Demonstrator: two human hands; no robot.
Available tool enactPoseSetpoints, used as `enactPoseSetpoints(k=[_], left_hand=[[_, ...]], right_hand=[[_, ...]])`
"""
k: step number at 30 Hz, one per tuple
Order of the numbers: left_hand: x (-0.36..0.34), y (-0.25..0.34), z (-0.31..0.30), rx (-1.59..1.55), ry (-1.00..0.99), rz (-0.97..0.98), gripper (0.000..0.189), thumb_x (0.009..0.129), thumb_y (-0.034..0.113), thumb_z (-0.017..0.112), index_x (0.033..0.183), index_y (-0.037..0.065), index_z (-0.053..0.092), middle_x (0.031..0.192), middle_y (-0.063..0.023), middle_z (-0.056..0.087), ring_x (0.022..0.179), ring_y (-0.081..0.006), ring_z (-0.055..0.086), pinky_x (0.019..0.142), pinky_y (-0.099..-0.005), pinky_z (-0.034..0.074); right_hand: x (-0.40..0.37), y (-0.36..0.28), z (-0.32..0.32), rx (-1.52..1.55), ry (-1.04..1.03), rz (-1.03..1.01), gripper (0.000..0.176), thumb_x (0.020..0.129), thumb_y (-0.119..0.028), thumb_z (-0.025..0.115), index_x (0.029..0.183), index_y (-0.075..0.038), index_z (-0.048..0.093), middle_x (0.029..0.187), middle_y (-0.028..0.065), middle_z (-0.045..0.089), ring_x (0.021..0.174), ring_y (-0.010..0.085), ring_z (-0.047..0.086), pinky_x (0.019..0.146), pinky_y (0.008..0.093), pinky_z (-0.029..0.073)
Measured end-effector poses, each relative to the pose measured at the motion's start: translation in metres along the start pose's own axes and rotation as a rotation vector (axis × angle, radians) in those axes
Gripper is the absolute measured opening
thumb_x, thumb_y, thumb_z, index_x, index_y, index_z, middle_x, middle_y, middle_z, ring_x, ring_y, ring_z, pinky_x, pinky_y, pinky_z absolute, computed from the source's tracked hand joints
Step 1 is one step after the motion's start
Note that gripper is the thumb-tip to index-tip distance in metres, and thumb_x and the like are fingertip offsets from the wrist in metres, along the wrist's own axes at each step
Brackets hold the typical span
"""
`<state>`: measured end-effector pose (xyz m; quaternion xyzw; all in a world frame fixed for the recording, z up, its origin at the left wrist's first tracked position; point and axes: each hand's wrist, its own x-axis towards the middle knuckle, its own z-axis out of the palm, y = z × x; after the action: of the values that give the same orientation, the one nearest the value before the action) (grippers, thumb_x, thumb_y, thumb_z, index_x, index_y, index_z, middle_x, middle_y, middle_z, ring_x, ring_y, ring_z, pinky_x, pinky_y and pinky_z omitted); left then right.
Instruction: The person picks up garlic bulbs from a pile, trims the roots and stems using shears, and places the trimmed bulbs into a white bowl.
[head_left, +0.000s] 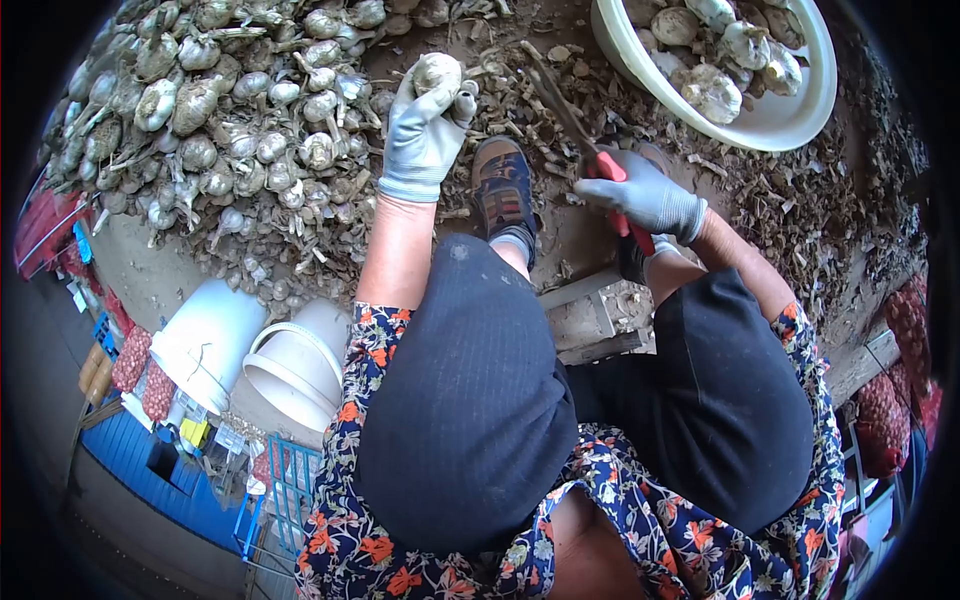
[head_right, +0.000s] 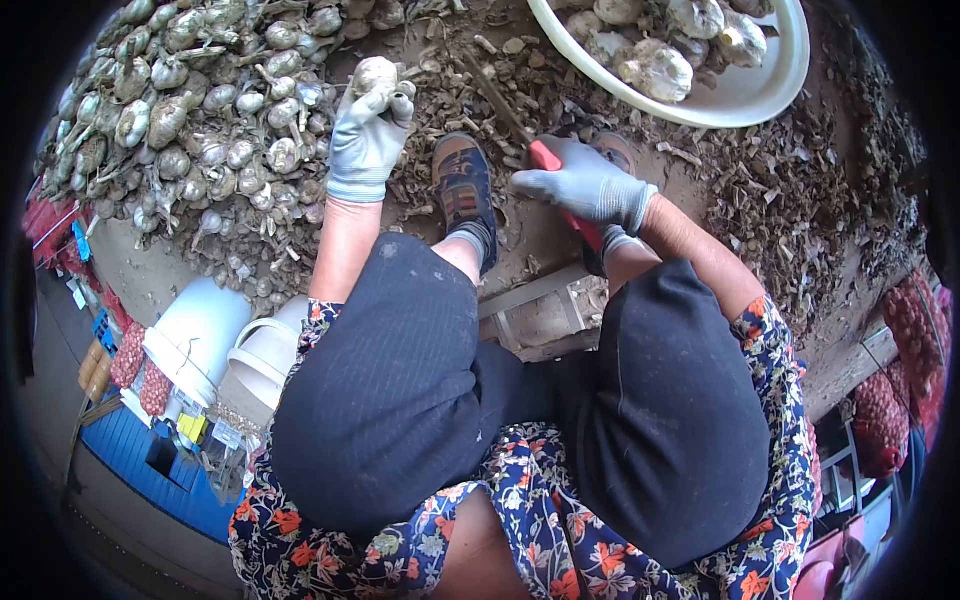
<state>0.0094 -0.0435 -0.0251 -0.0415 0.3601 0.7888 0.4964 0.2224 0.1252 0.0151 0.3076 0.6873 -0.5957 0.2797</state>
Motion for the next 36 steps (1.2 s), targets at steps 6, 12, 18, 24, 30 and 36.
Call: enactPoseSetpoints(k=[6, 12, 18, 24, 30, 36], left_hand=[[-0.007, -0.021, 0.025, 0.01, -0.048, -0.01, 0.048, 0.079, 0.0, 0.061, 0.124, 0.014, 0.052, 0.104, -0.0056, 0.061, 0.09, -0.0206, 0.063, 0.072, -0.0346, 0.056], [-0.007, -0.021, 0.029, 0.219, -0.029, -0.039, 0.047, 0.079, 0.002, 0.063, 0.123, 0.015, 0.052, 0.098, -0.0034, 0.061, 0.085, -0.0179, 0.063, 0.066, -0.0306, 0.054], [-0.002, -0.01, 0.083, 0.296, -0.016, 0.054, 0.051, 0.077, 0.002, 0.067, 0.123, 0.005, 0.047, 0.087, -0.001, 0.053, 0.076, -0.0119, 0.054, 0.069, -0.0293, 0.054], [0.099, 0.033, 0.107, 1.253, 0.428, 0.381, 0.071, 0.077, 0.039, 0.074, 0.117, -0.008, 0.038, 0.109, -0.022, 0.053, 0.098, -0.0236, 0.056, 0.078, -0.037, 0.052], [0.169, 0.038, 0.042, 1.963, 0.776, 0.187, 0.084, 0.063, 0.058, 0.077, 0.109, -0.009, 0.054, 0.104, -0.0259, 0.063, 0.098, -0.0373, 0.062, 0.09, -0.0414, 0.047], [0.096, 0.033, 0.038, 1.753, 0.297, 0.368, 0.069, 0.069, 0.047, 0.076, 0.112, -0.005, 0.057, 0.109, -0.0229, 0.063, 0.096, -0.0331, 0.062, 0.089, -0.0382, 0.047]], right_hand=[[0.007, -0.016, 0.01, 0.396, -0.288, -0.15, 0.038, 0.089, -0.041, 0.06, 0.09, -0.004, 0.055, 0.069, 0.0008, 0.055, 0.055, 0.0087, 0.055, 0.05, 0.0254, 0.045], [0.012, -0.013, 0.015, 0.466, -0.183, -0.176, 0.038, 0.09, -0.041, 0.061, 0.077, -0.006, 0.055, 0.066, -0.0006, 0.053, 0.055, 0.0071, 0.046, 0.052, 0.0252, 0.042], [0.013, 0.008, 0.004, 0.516, -0.085, 0.112, 0.032, 0.083, -0.034, 0.064, 0.075, -0.004, 0.06, 0.065, 0.0002, 0.055, 0.056, 0.0085, 0.048, 0.052, 0.0274, 0.04], [0.017, 0.012, 0.008, 0.338, -0.199, 0.13, 0.04, 0.083, -0.037, 0.061, 0.081, 0.003, 0.063, 0.066, 0.0028, 0.057, 0.062, 0.0107, 0.051, 0.058, 0.03, 0.043], [0.017, 0.006, -0.001, 0.388, -0.113, 0.024, 0.042, 0.082, -0.039, 0.061, 0.086, 0.003, 0.061, 0.072, 0.008, 0.061, 0.067, 0.0151, 0.056, 0.065, 0.0299, 0.047], [0.014, -0.001, -0.015, -0.181, 0.153, -0.059, 0.039, 0.081, -0.033, 0.057, 0.108, -0.005, 0.052, 0.097, 0.0255, 0.062, 0.095, 0.0433, 0.058, 0.084, 0.0465, 0.044]])
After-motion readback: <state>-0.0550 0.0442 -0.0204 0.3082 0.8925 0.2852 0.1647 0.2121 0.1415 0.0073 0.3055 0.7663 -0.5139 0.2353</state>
